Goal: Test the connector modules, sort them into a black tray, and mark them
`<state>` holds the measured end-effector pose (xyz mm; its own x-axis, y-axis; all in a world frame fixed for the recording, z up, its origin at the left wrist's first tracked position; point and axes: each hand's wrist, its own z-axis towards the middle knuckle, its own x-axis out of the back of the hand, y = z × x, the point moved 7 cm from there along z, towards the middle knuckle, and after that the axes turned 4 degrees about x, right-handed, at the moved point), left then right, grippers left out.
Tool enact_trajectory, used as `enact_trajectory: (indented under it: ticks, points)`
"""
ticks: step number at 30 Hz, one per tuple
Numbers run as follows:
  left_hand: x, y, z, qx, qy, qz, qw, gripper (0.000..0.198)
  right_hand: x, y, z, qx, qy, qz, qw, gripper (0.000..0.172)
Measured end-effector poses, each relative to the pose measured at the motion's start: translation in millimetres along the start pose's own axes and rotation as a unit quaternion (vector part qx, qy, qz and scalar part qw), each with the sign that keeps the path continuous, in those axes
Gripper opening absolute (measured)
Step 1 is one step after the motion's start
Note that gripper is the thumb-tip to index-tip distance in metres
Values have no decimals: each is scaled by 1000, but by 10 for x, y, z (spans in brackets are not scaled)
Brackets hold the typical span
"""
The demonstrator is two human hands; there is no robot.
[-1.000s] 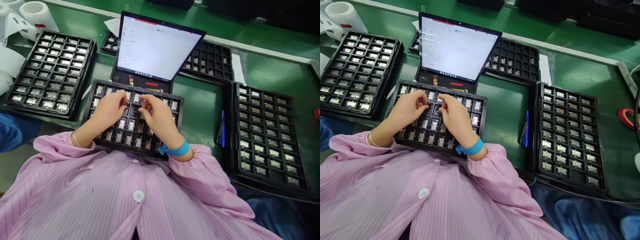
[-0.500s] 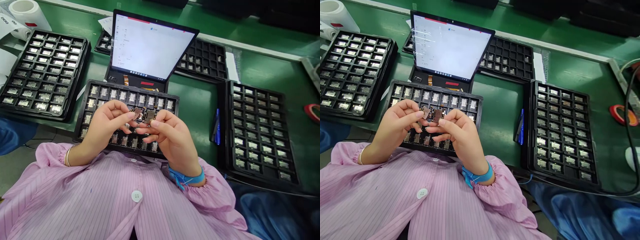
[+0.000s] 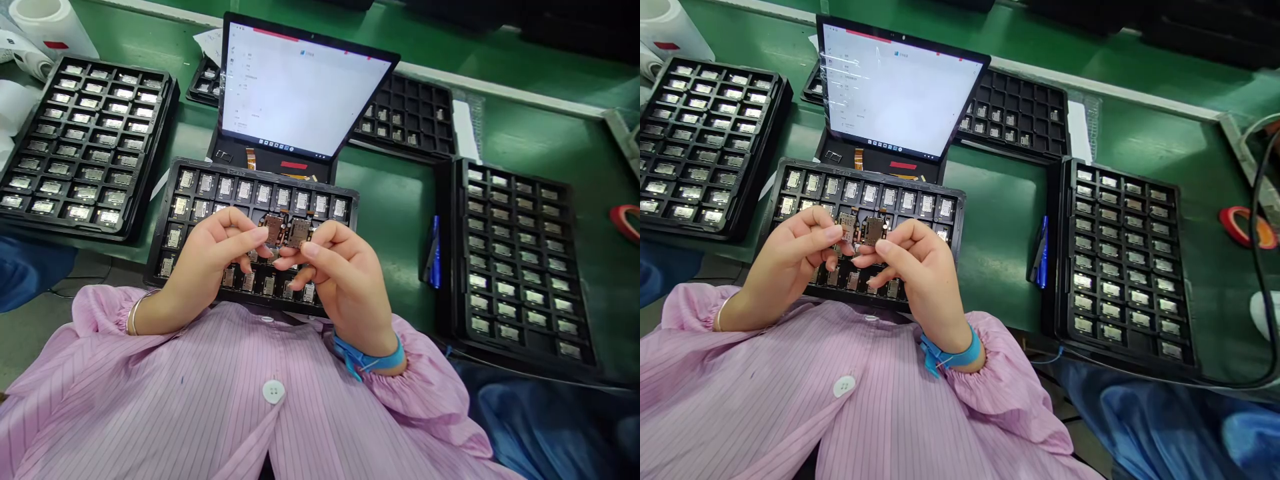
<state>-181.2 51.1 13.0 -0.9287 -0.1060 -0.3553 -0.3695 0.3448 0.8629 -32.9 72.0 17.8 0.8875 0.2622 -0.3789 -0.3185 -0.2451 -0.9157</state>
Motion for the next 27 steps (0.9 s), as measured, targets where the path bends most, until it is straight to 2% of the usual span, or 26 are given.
enact_trajectory:
  ticks: [18,27]
  points:
    - [3,-76,37,35,-13,-8,999,23,67,57,2,-21,31,-37,999,25]
    - [-20,-109,24,52,-22,-11,998,24,62,61,0,7,38,-55,998,24]
